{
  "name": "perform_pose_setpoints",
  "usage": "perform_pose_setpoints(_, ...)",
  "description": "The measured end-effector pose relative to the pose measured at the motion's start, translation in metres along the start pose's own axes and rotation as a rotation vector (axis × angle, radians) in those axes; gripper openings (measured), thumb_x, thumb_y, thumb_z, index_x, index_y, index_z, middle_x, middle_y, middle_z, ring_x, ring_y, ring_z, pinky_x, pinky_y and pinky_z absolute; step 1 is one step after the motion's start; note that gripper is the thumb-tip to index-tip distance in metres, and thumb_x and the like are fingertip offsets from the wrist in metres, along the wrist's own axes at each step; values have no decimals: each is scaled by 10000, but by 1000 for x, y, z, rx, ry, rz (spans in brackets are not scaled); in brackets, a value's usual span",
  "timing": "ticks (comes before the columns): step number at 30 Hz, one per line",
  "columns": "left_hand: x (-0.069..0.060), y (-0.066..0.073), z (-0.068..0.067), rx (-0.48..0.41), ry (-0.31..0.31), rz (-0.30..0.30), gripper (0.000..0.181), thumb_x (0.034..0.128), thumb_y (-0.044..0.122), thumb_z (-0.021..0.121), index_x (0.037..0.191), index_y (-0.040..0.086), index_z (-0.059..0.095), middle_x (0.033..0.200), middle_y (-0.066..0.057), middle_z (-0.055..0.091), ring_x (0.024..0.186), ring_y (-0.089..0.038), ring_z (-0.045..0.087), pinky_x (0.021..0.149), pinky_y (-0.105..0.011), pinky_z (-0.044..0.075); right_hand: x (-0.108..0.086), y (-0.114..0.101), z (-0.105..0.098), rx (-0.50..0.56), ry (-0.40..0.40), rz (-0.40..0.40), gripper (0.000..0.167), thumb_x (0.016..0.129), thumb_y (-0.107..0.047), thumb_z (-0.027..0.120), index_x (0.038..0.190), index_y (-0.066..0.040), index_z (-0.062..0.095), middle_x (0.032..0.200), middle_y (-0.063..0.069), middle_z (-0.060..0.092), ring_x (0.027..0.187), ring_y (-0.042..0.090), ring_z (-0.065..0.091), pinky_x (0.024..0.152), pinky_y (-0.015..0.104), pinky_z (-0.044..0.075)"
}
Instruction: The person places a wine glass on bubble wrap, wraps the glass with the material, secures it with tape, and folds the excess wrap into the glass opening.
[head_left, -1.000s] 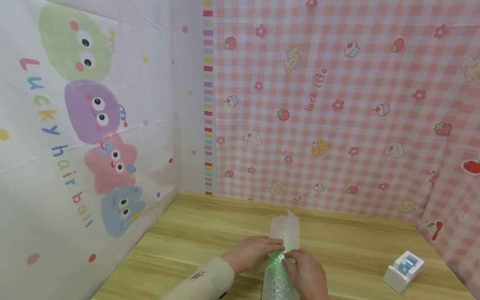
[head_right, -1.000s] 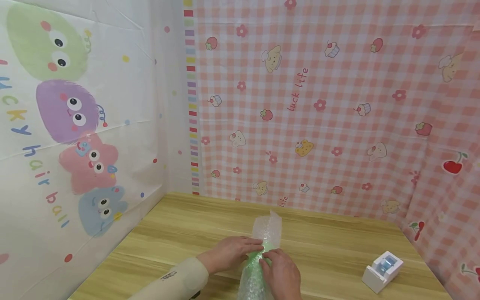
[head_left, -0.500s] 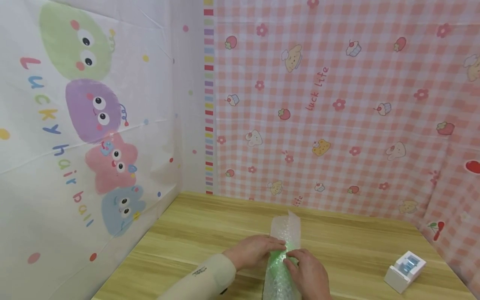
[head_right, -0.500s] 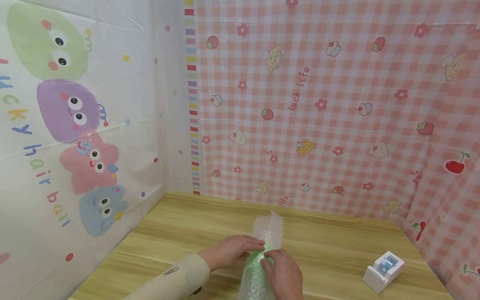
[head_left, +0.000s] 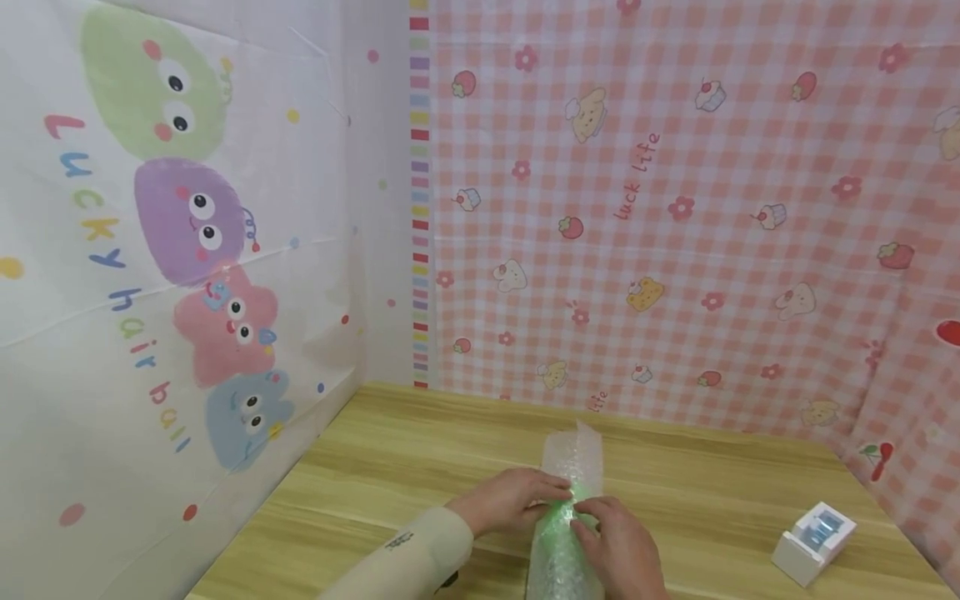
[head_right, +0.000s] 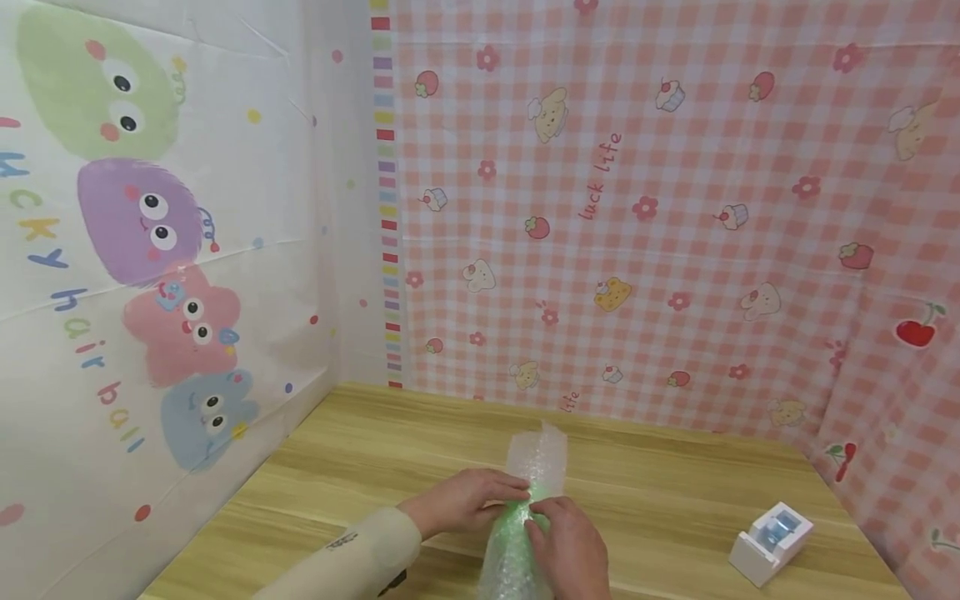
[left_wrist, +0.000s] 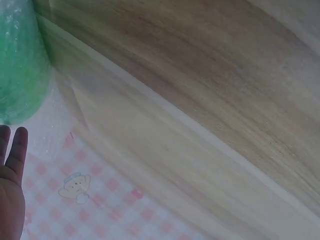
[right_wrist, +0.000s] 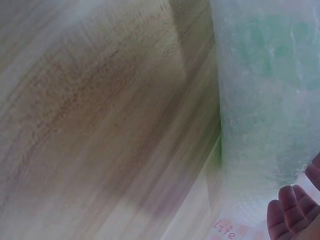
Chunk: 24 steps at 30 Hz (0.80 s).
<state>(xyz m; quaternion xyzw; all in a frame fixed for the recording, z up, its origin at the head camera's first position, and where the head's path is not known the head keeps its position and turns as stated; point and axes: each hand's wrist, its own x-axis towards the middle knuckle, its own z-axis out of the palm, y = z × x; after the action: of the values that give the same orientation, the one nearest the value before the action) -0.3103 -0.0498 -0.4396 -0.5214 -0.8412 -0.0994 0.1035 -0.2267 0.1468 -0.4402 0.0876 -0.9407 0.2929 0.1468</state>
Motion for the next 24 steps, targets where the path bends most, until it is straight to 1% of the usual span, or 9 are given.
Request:
perform_pose_setpoints(3,-2,0,0,-13,-6,2,360,999,116,597,1358,132,618,1425,1,546,1298,-97,499,1077,-219,373,-1,1,-2,18,-29,11,205,878,-225,743,1056,-122,739,1158,89,653,862,206,650,677,415,537)
perform_pose_setpoints(6,-3,0,2,-10,-1,-9,364,998,121,600,1361,141,616,1429,5,542,1302,-97,495,1082,-221,367,-2,2,-4,30,-52,18,208,881,-240,741,1054,-125,735,1160,78,645,877,207,642,673,405,537)
perform_pose_setpoints(13,-3,0,4,19,29,-11,363,975,117,636,1336,146,638,1404,10,566,1283,-86,513,1083,-208,359,-4,8,-10,48,-86,-5,205,863,-239,760,1037,-136,724,1074,37,660,827,164,611,639,370,510)
perform_pose_setpoints(18,-3,0,4,13,14,-25,367,980,127,630,1346,154,632,1415,18,556,1284,-85,510,1078,-223,374,-5,11,-15,62,-116,12,216,856,-244,767,1040,-137,730,1000,-16,658,796,134,597,625,346,501)
perform_pose_setpoints(24,-2,0,3,-6,-5,-44,377,982,131,628,1358,160,622,1433,22,539,1297,-87,497,1085,-239,372,-9,20,-23,87,-131,53,231,867,-241,760,1066,-124,739,998,0,699,744,106,614,626,341,515)
